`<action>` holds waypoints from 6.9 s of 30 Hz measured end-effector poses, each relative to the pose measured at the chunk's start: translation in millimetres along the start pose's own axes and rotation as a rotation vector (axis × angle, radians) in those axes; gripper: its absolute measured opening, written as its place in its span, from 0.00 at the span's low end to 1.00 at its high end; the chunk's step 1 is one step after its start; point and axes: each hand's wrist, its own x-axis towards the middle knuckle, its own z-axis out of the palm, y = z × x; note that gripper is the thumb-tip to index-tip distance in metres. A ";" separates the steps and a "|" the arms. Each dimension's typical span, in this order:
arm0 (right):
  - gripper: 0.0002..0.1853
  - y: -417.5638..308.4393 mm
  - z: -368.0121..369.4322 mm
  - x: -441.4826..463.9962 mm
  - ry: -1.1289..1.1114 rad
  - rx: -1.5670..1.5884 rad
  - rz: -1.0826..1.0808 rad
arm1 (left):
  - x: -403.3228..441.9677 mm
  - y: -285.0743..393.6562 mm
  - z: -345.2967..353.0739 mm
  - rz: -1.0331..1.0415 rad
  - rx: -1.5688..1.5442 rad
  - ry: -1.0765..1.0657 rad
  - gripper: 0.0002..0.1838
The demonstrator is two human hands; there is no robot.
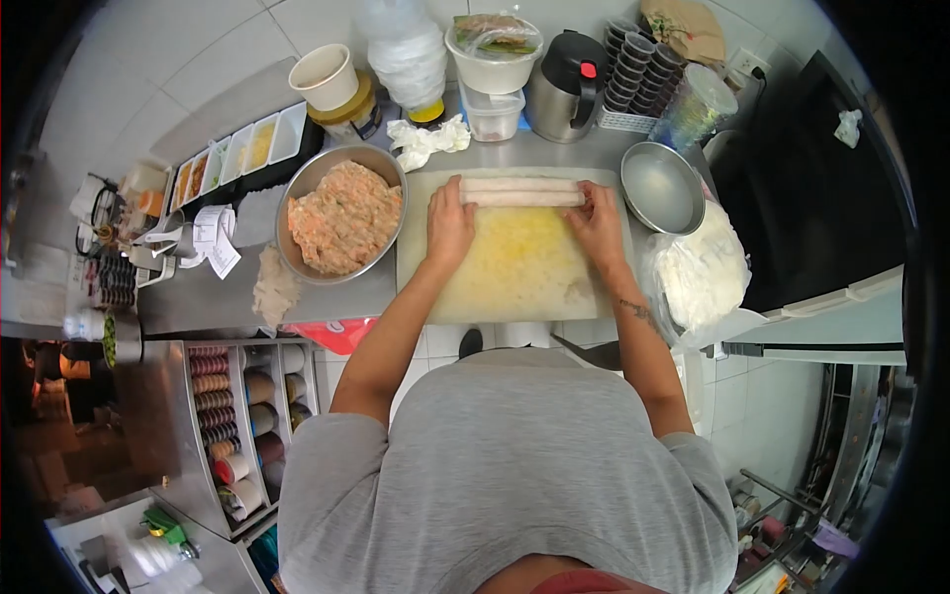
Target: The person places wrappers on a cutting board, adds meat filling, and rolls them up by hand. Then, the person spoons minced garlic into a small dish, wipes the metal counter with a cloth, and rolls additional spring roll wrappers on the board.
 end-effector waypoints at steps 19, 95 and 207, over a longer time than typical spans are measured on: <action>0.25 -14.7 7.6 -12.6 -0.003 -0.009 -0.011 | -6.5 21.2 -52.1 0.069 -0.004 -0.055 0.19; 0.25 17.2 -40.9 -82.1 0.375 -0.177 0.165 | 44.9 158.6 123.0 0.040 -0.129 -0.579 0.16; 0.16 -3.8 -50.0 -62.8 0.022 -0.290 0.135 | 59.5 153.4 120.7 0.152 0.180 -0.396 0.13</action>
